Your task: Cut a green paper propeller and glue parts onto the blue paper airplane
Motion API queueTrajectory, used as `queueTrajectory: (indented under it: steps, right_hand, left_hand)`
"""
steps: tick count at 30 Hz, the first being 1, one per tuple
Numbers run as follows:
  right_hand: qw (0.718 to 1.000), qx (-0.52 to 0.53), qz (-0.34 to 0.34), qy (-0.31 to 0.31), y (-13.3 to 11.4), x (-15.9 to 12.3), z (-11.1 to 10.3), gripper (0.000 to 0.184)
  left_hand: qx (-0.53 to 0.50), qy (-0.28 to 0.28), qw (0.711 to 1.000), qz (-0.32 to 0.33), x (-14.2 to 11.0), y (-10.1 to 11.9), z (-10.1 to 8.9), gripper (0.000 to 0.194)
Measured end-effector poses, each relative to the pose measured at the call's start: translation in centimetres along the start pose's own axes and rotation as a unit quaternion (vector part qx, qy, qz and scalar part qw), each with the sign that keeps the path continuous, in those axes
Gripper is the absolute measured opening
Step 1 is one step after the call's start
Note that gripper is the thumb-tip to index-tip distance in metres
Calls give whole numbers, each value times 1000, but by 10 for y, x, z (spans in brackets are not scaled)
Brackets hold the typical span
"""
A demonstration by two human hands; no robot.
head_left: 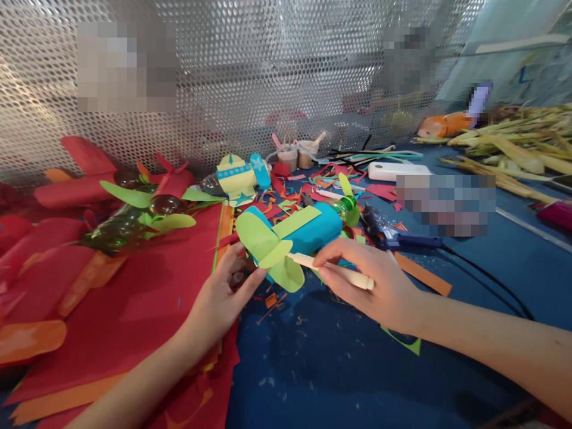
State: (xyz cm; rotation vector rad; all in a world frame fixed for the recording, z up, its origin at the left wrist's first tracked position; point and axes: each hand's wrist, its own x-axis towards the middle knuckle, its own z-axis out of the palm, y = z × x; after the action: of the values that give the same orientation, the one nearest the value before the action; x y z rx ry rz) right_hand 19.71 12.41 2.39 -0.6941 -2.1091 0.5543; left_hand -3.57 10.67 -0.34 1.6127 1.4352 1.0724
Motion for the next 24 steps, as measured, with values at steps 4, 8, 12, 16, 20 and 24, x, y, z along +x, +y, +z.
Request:
queueTrajectory:
  steps: [4, 8, 12, 16, 20, 24]
  right_hand:
    - [1000, 4, 3, -1, 0, 0, 1, 6]
    - [1000, 11, -5, 6, 1, 0, 1, 6]
    - [1000, 8, 4, -15, 0, 0, 0, 5]
    - [999, 12, 4, -30, -1, 0, -1, 5]
    - [1000, 17, 6, -15, -1, 0, 0, 5]
    - [1000, 7, 6, -17, 0, 0, 0, 4]
  left_hand:
    - [3, 0, 1000, 0, 0, -3, 0, 49]
    - [-7, -4, 1000, 4, 0, -3, 0, 47]
    - [0, 0, 1000, 2, 0, -1, 0, 47]
    - [0, 3, 1000, 7, 1, 1, 0, 45]
    - [-7, -3, 1000, 7, 1, 1, 0, 44]
    - [-9, -6, 1000, 7, 0, -1, 0, 44]
